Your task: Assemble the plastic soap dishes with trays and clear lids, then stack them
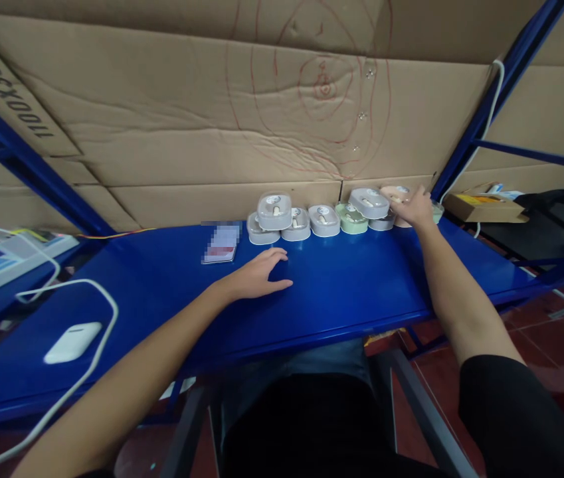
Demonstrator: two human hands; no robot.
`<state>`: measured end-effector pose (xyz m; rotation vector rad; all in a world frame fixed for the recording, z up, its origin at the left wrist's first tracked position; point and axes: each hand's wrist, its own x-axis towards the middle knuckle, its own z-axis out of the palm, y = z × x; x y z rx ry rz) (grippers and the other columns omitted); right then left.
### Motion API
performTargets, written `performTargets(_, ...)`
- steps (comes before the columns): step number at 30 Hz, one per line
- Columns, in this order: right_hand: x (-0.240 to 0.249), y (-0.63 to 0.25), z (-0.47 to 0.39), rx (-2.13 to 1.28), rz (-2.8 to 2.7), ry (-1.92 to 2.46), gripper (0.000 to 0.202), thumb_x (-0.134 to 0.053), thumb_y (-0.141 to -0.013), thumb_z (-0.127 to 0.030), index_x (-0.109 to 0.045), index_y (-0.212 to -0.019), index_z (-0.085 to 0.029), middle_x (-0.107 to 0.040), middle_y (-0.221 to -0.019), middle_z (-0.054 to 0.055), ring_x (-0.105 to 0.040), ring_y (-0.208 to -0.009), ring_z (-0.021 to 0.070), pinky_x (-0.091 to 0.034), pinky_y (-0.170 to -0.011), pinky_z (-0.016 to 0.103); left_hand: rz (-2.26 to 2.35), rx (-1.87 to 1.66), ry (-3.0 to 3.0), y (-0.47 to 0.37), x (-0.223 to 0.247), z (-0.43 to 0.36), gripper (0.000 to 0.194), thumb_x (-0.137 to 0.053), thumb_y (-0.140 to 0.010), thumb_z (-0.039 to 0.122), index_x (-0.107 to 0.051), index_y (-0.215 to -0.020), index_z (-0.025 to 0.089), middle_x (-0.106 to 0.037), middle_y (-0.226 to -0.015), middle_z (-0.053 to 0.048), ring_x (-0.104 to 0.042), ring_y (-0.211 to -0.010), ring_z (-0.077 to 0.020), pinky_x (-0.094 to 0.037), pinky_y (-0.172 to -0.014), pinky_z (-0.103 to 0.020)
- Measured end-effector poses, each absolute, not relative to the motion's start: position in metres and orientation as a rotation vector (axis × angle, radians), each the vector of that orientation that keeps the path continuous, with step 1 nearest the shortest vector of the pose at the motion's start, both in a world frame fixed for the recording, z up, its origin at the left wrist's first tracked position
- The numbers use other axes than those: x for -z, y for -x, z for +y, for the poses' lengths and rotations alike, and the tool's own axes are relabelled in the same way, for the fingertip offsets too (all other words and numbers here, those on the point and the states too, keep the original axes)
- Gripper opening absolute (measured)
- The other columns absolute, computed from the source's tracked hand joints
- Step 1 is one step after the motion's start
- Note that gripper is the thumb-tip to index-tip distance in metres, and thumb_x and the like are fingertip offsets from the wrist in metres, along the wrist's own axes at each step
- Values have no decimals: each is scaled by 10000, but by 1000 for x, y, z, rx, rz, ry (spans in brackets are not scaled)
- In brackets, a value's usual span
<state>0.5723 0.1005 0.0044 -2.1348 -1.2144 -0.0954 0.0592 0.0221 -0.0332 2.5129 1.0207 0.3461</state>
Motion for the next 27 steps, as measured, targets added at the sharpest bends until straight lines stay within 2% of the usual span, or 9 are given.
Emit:
performTargets(3,-8,-577,96,44,-1279,2113,978,-888,-887,-482,-433,-1636,-49,-531,-1633,369,-556,-1539,433,-458,-1236,472,1012,-354,-2519,-59,35,22,704,-665,-983,720,-628,-1461,205,-543,-1739,-216,-522,-1640,-411,-416,-1375,-587)
performTargets(6,-11,-583,88,8,-1328,2094,962,-904,-860,-452,-456,-1621,-71,-544,-1629,327,-576,-1512,401,-468,-1230,454,1062,-444,-2508,-62,41,21,693,-696,-975,678,-613,-1481,211,-611,-1667,-211,-593,-1577,-407,-488,-1325,-575)
performTargets(10,-15,-583,79,77,-1197,2126,798,-880,-828,-302,-538,-1517,-90,-580,-1546,314,-626,-1408,410,-492,-1191,505,1233,-940,-2548,-69,46,28,666,-763,-967,546,-564,-1502,203,-682,-1512,-218,-660,-1465,-420,-531,-1270,-619)
performTargets(14,-20,-571,74,262,-1029,2081,585,-720,-963,-314,-551,-1482,-104,-568,-1546,320,-604,-1424,411,-465,-1214,531,1490,-1381,-2535,-82,34,54,793,-898,-869,456,-518,-1489,141,-627,-1511,-294,-596,-1482,-495,-461,-1301,-692)
performTargets(17,-22,-559,73,369,-994,2033,531,-649,-978,-315,-564,-1465,-122,-569,-1555,282,-588,-1457,408,-446,-1246,546,1742,-1383,-2368,-99,18,77,965,-978,-794,483,-469,-1525,112,-570,-1577,-344,-528,-1539,-562,-417,-1311,-728)
performTargets(21,-19,-538,71,494,-1105,1932,469,-609,-961,-321,-615,-1391,-134,-603,-1487,246,-593,-1446,397,-455,-1238,569,1950,-1198,-2120,-125,2,93,1037,-978,-804,578,-445,-1553,98,-642,-1520,-345,-575,-1506,-582,-447,-1275,-722)
performTargets(23,-18,-525,69,537,-1196,1870,429,-575,-979,-334,-641,-1358,-144,-623,-1443,236,-605,-1423,388,-469,-1223,583,1965,-1169,-2069,-134,-1,94,1002,-971,-817,543,-442,-1545,100,-672,-1489,-343,-602,-1480,-579,-474,-1249,-720)
performTargets(27,-18,-492,61,540,-1354,1733,371,-542,-1002,-342,-681,-1301,-170,-651,-1383,217,-609,-1403,385,-481,-1232,605,1882,-1210,-2029,-135,-1,87,919,-968,-788,370,-444,-1515,172,-683,-1506,-280,-630,-1479,-531,-515,-1235,-672)
